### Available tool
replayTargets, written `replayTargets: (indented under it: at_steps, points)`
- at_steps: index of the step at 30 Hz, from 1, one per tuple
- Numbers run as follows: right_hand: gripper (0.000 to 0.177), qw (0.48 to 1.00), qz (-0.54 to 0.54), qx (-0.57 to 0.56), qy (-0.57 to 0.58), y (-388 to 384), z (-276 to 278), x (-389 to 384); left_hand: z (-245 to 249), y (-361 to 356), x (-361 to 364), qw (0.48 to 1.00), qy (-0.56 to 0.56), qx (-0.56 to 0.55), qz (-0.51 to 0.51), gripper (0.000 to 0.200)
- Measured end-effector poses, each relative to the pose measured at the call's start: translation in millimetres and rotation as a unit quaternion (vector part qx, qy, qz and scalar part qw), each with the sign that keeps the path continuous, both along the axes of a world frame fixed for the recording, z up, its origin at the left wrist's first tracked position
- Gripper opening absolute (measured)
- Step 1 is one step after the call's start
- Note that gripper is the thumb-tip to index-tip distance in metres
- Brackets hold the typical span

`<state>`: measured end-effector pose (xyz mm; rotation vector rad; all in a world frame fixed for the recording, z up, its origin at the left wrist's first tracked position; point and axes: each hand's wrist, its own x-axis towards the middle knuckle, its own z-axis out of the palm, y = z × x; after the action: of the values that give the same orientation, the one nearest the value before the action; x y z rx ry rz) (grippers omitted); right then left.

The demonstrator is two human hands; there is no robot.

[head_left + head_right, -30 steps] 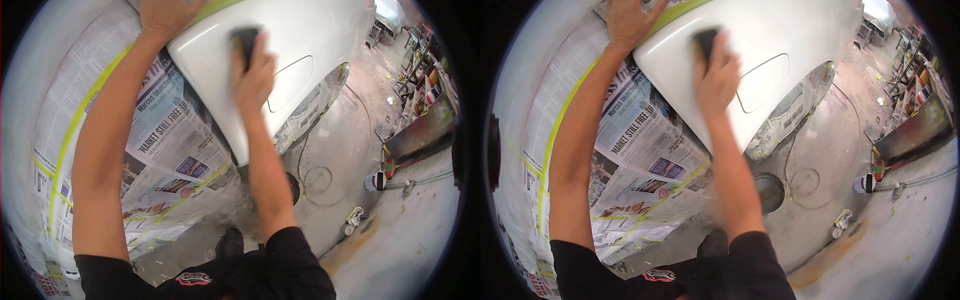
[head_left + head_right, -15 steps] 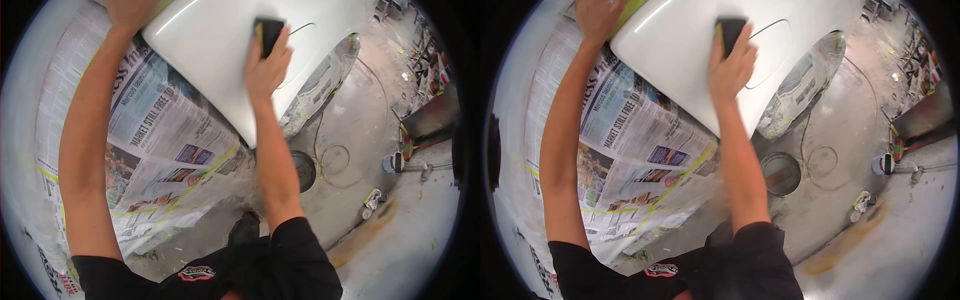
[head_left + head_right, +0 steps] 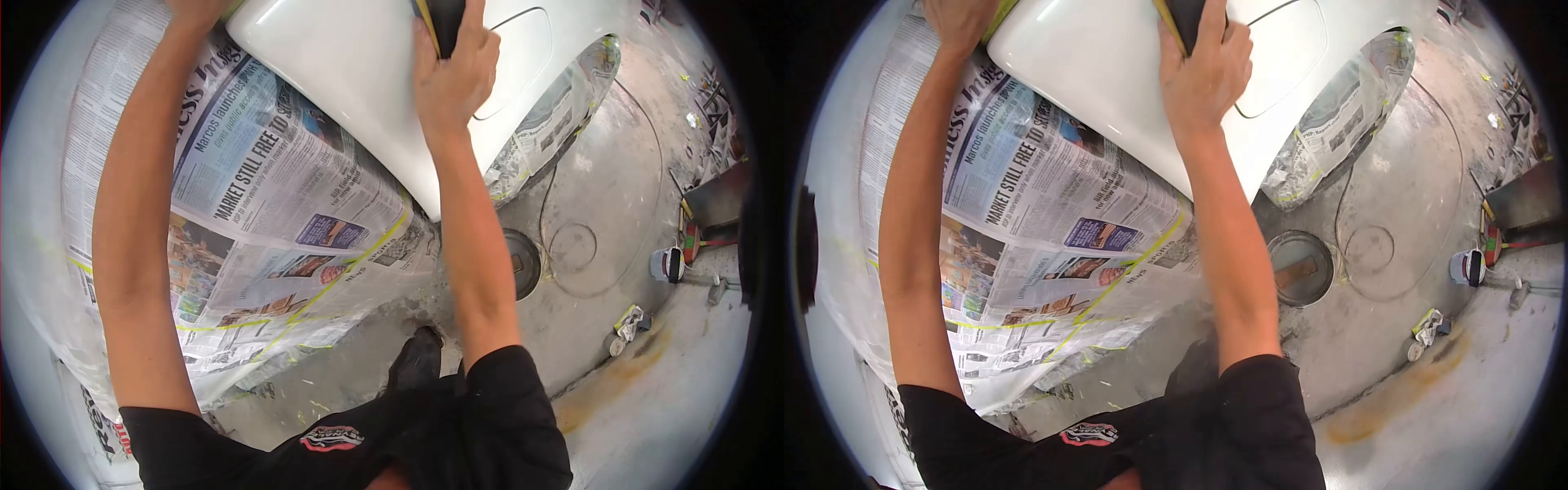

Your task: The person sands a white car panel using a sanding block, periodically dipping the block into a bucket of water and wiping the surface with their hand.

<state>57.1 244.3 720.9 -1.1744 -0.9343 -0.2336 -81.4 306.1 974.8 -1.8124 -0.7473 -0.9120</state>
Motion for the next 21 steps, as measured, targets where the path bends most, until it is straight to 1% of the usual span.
replayTargets:
  at_steps: [2,3,4,5,6,7,9,10,11,13,15,16,17,18,19,21]
  points:
    - [0.074,0.999,0.033,0.013,0.018,-25.2,-37.6,-32.5,-3.5,-0.9,-2.3,1.000,0.000,-0.010,0.000,0.054]
    - [0.073,0.998,0.041,0.028,-0.032,-46.4,-65.1,-46.3,-3.7,-0.2,-1.1,1.000,-0.003,-0.009,-0.009,0.054]
    - [0.076,0.997,0.071,0.013,-0.019,-61.5,-100.4,-61.6,-2.8,-0.3,-0.8,1.000,-0.007,-0.008,-0.018,0.054]
    - [0.078,0.997,0.068,0.015,-0.035,-70.2,-133.5,-70.2,-2.4,-0.3,-1.4,1.000,0.003,0.003,-0.003,0.055]
    - [0.080,0.997,0.064,0.016,-0.050,-76.9,-153.7,-73.0,-3.0,0.5,-2.5,1.000,0.013,0.012,0.010,0.055]
    - [0.080,0.996,0.070,0.017,-0.057,-81.8,-155.9,-71.2,-2.1,1.8,-3.5,0.999,0.024,0.023,0.023,0.056]
    - [0.080,0.994,0.079,0.027,-0.078,-76.5,-158.9,-66.3,3.1,8.3,-4.8,0.998,0.035,0.050,0.006,0.057]
    - [0.077,0.993,0.083,0.047,-0.069,-69.5,-134.2,-62.4,0.7,10.4,-7.2,0.998,0.041,0.057,0.000,0.057]
    - [0.078,0.992,0.082,0.053,-0.080,-62.9,-112.9,-58.7,0.3,7.9,-6.8,0.999,0.031,0.036,0.002,0.057]
    - [0.081,0.989,0.106,0.029,-0.097,-63.7,-76.2,-50.6,-0.2,-0.3,-2.8,1.000,0.010,-0.013,0.008,0.058]
    - [0.080,0.989,0.115,0.012,-0.092,-66.7,-92.3,-52.8,-2.6,5.3,-4.0,0.999,-0.013,-0.029,-0.019,0.057]
    - [0.078,0.989,0.109,-0.004,-0.095,-73.8,-115.7,-56.0,-1.6,7.5,-4.4,0.999,-0.022,-0.035,-0.034,0.057]
    - [0.077,0.990,0.102,-0.019,-0.097,-78.7,-137.2,-59.7,-0.1,8.6,-4.9,0.999,-0.001,-0.023,-0.026,0.057]
    - [0.076,0.990,0.099,0.005,-0.098,-78.5,-157.0,-60.3,2.7,8.5,-6.6,1.000,0.019,-0.006,-0.017,0.057]
    - [0.075,0.990,0.098,0.028,-0.100,-80.0,-160.3,-54.9,4.9,8.1,-9.1,0.999,0.036,0.011,-0.006,0.057]
    - [0.074,0.990,0.085,0.059,-0.096,-75.0,-166.3,-61.3,4.2,8.9,-9.8,0.999,0.034,0.015,-0.010,0.057]
